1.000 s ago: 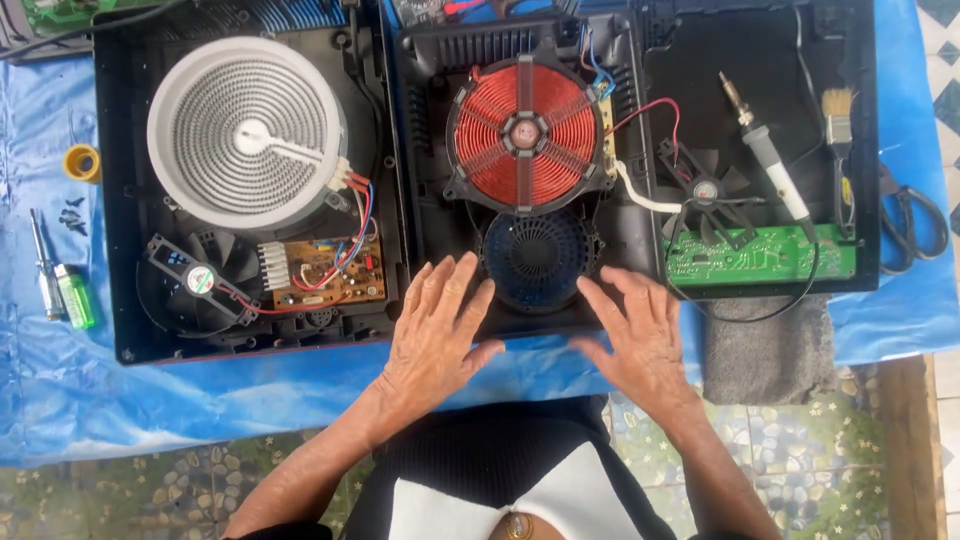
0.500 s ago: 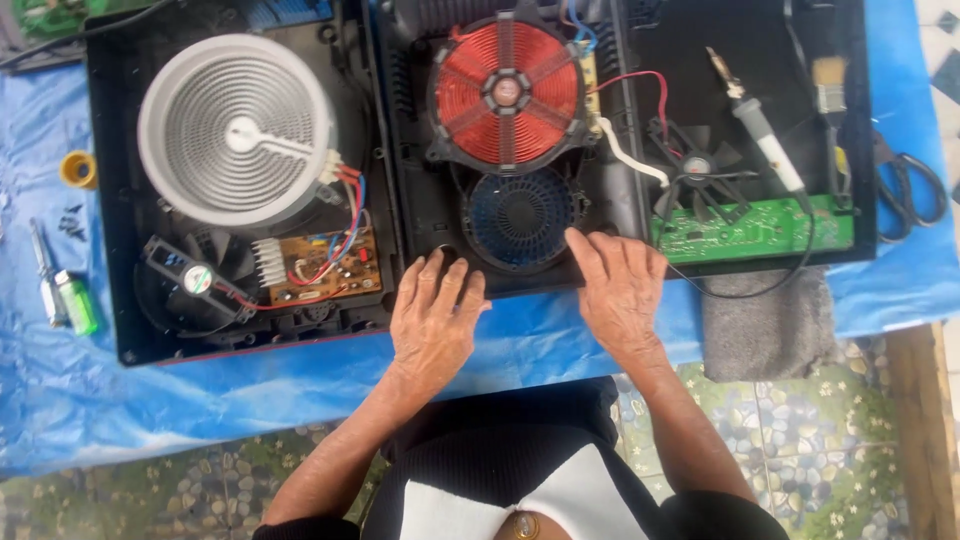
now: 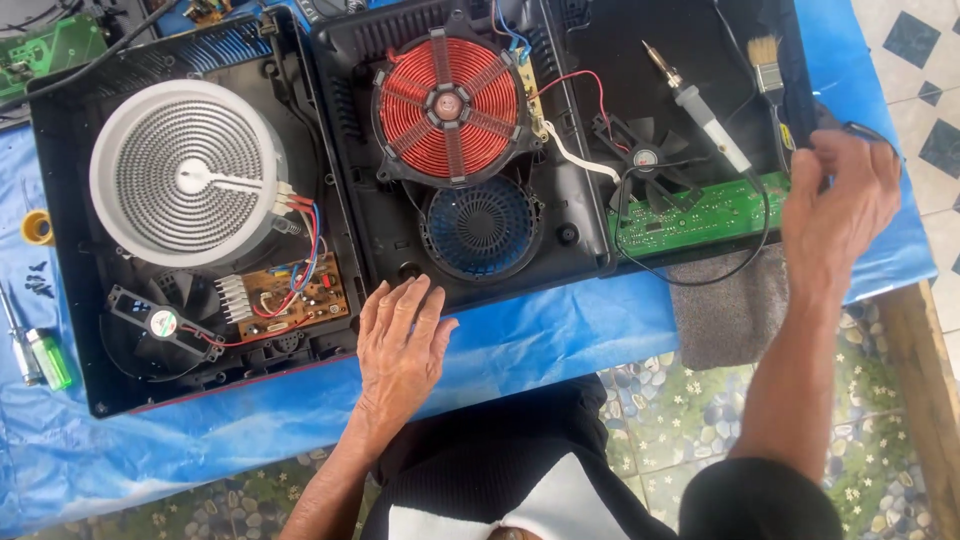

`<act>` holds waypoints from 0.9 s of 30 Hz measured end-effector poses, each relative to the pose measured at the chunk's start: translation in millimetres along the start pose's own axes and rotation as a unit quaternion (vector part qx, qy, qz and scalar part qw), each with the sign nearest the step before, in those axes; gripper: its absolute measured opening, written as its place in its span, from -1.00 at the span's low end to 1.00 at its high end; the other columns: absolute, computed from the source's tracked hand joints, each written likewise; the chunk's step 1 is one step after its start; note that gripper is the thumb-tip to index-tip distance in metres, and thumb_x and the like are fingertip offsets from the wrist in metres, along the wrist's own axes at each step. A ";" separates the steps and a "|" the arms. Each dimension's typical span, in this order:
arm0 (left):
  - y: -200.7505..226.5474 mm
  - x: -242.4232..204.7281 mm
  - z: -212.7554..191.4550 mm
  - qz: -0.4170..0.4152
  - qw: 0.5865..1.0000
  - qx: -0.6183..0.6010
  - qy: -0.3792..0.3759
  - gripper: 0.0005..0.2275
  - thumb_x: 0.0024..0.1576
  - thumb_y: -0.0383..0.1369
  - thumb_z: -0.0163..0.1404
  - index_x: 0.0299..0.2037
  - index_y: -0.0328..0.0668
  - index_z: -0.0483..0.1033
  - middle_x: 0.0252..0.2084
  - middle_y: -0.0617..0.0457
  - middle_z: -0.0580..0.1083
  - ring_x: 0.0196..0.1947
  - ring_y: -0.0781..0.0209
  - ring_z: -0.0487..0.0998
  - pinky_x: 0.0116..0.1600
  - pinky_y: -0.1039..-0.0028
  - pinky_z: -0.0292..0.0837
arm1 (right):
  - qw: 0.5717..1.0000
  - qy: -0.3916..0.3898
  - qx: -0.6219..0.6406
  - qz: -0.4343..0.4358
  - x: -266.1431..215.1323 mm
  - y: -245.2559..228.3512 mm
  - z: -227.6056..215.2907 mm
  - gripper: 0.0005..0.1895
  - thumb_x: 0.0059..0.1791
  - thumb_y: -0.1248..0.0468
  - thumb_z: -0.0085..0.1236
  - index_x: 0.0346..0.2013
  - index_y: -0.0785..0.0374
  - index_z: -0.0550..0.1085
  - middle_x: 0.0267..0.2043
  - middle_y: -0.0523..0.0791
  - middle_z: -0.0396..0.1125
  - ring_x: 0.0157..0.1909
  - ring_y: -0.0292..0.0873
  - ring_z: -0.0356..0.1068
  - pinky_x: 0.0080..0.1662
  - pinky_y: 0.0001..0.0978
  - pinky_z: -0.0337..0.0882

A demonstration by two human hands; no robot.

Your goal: Adjusting the internal wiring and repositioning the heating coil of an induction cooktop during a repair.

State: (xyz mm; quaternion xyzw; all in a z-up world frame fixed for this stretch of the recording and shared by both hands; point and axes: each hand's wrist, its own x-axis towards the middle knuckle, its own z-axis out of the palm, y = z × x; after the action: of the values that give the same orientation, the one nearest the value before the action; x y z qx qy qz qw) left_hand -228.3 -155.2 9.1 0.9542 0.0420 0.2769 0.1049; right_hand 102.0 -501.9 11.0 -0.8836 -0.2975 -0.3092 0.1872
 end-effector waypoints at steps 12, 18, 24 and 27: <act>1.5 3.4 -2.6 0.002 1.000 0.000 0.012 -0.79 0.27 -0.32 0.06 -0.05 -0.34 0.57 0.01 -0.09 0.48 -0.13 0.05 0.56 0.27 0.06 0.42 | 0.914 -0.264 -0.272 0.144 32.8 83.6 86.2 -0.63 0.22 0.16 0.10 0.13 0.44 0.41 -0.19 0.21 0.51 -0.19 0.27 0.54 -0.33 0.13 0.57; -4.9 13.5 -16.3 -0.014 0.995 -0.095 -0.014 -0.78 0.29 -0.32 0.02 -0.02 -0.33 0.53 0.02 -0.12 0.48 -0.06 -0.05 0.54 0.22 0.08 0.41 | 0.990 -0.099 -0.029 0.099 19.7 125.2 72.7 -0.61 0.51 0.17 -0.16 0.03 0.33 0.56 -0.13 0.18 0.55 -0.18 0.38 0.48 -0.25 0.20 0.29; -55.6 68.5 -35.7 -0.012 0.998 -0.055 0.010 -0.79 0.32 -0.38 -0.04 0.09 -0.30 0.47 0.10 -0.15 0.43 -0.05 -0.19 0.41 0.10 0.07 0.33 | 0.873 -0.172 0.359 0.282 44.9 26.4 30.5 -0.56 0.38 0.12 -0.14 0.55 0.13 0.18 -0.14 -0.33 0.08 -0.32 -0.51 -0.01 -0.38 -0.67 -0.02; -79.0 98.6 -26.0 -0.026 0.997 -0.077 0.000 -0.83 0.27 -0.42 -0.03 0.03 -0.22 0.47 0.01 -0.06 0.46 -0.15 -0.12 0.42 -0.15 0.11 0.32 | 0.833 -0.209 0.468 0.208 63.6 -119.4 -32.0 -0.81 0.25 0.37 -0.01 0.16 0.15 0.33 -0.37 -0.23 0.18 -0.38 -0.41 0.16 -0.23 -0.63 0.16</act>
State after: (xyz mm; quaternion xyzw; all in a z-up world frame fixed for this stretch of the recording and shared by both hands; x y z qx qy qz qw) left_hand -160.9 -60.0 64.1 0.9420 0.0454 0.2766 0.1847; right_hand 51.7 -402.4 94.0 -0.7749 -0.2482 0.1048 0.5718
